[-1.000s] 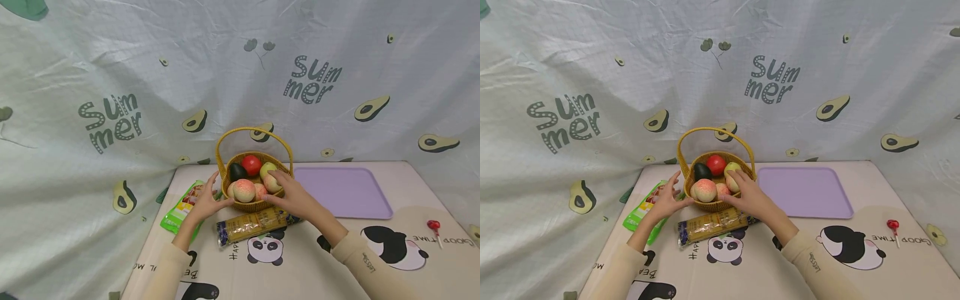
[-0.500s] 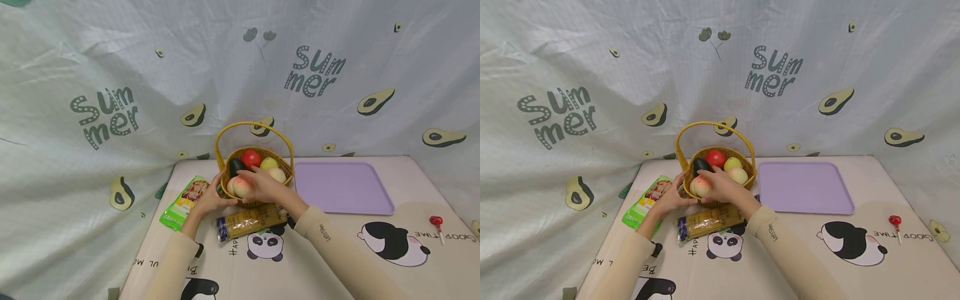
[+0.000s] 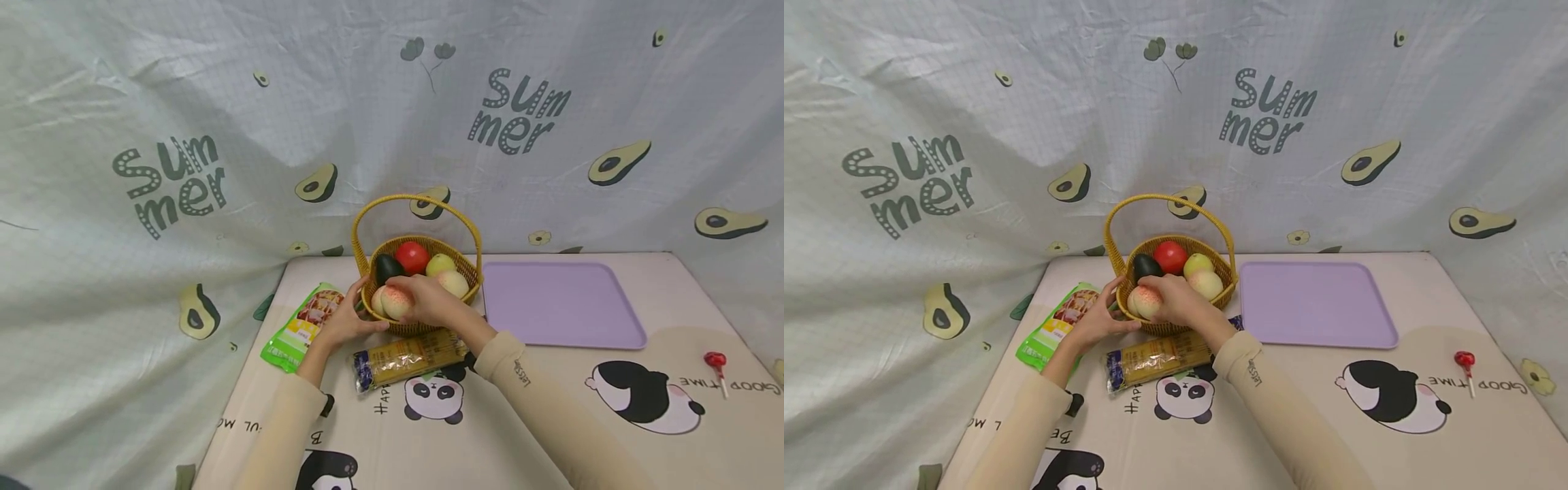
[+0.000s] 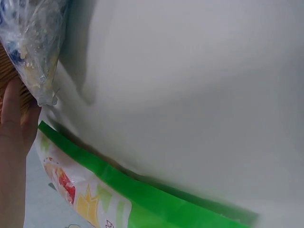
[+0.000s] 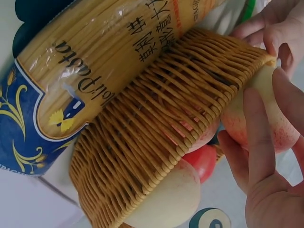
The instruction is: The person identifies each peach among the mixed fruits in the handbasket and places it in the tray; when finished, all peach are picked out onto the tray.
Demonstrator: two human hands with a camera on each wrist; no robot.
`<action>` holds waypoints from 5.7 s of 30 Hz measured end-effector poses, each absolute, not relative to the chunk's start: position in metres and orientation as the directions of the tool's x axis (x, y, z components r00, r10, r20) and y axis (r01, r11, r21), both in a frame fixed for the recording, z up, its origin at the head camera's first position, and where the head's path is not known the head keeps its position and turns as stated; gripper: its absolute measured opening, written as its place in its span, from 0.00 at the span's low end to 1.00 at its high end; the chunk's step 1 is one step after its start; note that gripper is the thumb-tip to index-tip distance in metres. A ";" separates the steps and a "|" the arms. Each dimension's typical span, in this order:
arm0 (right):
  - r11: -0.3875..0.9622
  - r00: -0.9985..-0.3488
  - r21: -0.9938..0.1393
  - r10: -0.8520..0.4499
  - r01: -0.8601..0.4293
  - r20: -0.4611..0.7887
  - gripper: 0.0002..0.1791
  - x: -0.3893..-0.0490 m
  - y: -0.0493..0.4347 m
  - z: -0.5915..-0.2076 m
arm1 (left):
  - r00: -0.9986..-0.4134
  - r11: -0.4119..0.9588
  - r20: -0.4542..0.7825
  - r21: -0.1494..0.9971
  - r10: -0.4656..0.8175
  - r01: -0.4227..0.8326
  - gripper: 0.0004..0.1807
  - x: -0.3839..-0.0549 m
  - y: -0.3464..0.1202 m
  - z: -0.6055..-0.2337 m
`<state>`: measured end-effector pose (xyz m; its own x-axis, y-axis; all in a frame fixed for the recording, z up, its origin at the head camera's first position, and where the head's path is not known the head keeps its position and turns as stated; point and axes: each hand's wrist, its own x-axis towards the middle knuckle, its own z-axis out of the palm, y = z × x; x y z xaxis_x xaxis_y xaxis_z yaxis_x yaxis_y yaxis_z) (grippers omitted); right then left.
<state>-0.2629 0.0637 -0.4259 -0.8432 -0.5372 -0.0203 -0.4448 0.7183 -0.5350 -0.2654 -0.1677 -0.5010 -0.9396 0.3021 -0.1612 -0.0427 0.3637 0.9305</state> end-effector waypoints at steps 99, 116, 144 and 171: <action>0.785 -0.945 -0.535 -0.316 -0.313 0.089 0.41 -0.213 0.235 -0.486 | -0.931 0.258 -0.180 0.961 0.318 -0.097 0.59 -0.265 -0.169 -0.506; 0.808 -0.945 -0.493 -0.310 -0.322 0.109 0.43 -0.216 0.227 -0.447 | -0.932 0.258 -0.192 0.960 0.309 -0.113 0.59 -0.265 -0.169 -0.505; 0.860 -0.918 -0.378 -0.392 -0.342 -0.061 0.31 -0.285 0.120 -0.418 | -0.936 0.279 -0.187 0.955 0.299 -0.102 0.59 -0.265 -0.169 -0.506; 0.878 -0.923 -0.304 -0.386 -0.369 0.004 0.25 -0.287 0.117 -0.419 | -0.942 0.287 -0.179 0.953 0.284 -0.094 0.59 -0.266 -0.169 -0.511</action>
<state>-0.2874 0.1169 -0.4186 -0.9226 -0.3857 0.0041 -0.3685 0.8784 -0.3043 -0.2656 -0.1687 -0.5108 -0.9419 0.2843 -0.1789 -0.0944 0.2870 0.9533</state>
